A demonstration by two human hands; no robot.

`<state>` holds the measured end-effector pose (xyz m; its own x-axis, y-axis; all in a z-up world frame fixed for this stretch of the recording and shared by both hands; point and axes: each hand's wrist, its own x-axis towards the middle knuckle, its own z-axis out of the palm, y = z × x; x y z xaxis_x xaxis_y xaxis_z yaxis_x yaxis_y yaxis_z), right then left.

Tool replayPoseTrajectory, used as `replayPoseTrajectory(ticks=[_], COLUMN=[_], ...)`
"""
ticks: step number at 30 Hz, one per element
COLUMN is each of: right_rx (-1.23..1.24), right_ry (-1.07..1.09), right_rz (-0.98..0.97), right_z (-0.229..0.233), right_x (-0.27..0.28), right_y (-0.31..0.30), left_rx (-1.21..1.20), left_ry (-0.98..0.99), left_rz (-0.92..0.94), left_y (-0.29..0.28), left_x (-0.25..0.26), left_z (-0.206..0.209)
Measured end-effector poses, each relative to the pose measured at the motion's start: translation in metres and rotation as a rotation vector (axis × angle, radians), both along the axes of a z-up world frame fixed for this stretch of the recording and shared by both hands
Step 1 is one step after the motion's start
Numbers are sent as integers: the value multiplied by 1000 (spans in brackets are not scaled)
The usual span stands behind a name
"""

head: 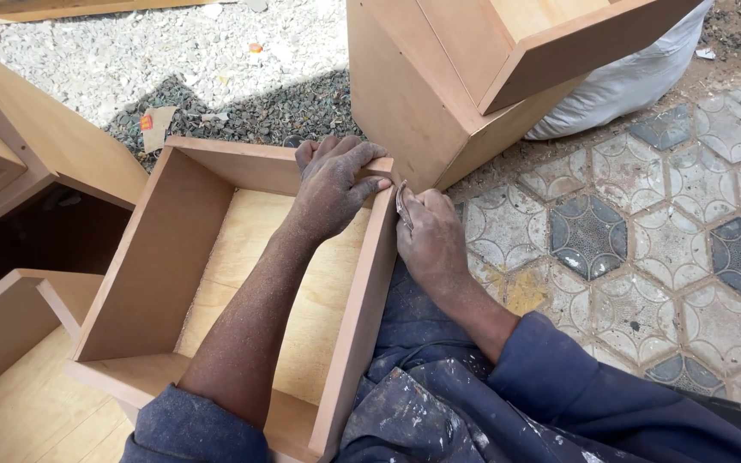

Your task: Sanding the edges and surfaces of wooden drawers using sandpaper to smooth the finish.

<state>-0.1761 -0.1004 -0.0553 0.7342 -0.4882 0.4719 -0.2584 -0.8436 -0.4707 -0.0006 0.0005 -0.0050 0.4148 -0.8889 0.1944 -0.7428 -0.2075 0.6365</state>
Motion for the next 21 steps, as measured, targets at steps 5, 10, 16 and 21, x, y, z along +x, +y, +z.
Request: replayPoseTrajectory(ticks=[5,10,16,21], right_rx=[-84,-29,-130,-69], right_ry=[-113,10,-154,-70], right_rz=[-2,-1,45,58], right_z=[52,15,63,6], right_x=[14,3,15,8], right_y=[13,1,9,-14], left_rx=[-6,-31,-36,-65], left_ry=[-3,-2,-23,-5], left_rz=[7,17,12,32], left_y=[-1,1,-3,-6], left_x=[-3,-5,-4,0], left_z=[1,2,0,1])
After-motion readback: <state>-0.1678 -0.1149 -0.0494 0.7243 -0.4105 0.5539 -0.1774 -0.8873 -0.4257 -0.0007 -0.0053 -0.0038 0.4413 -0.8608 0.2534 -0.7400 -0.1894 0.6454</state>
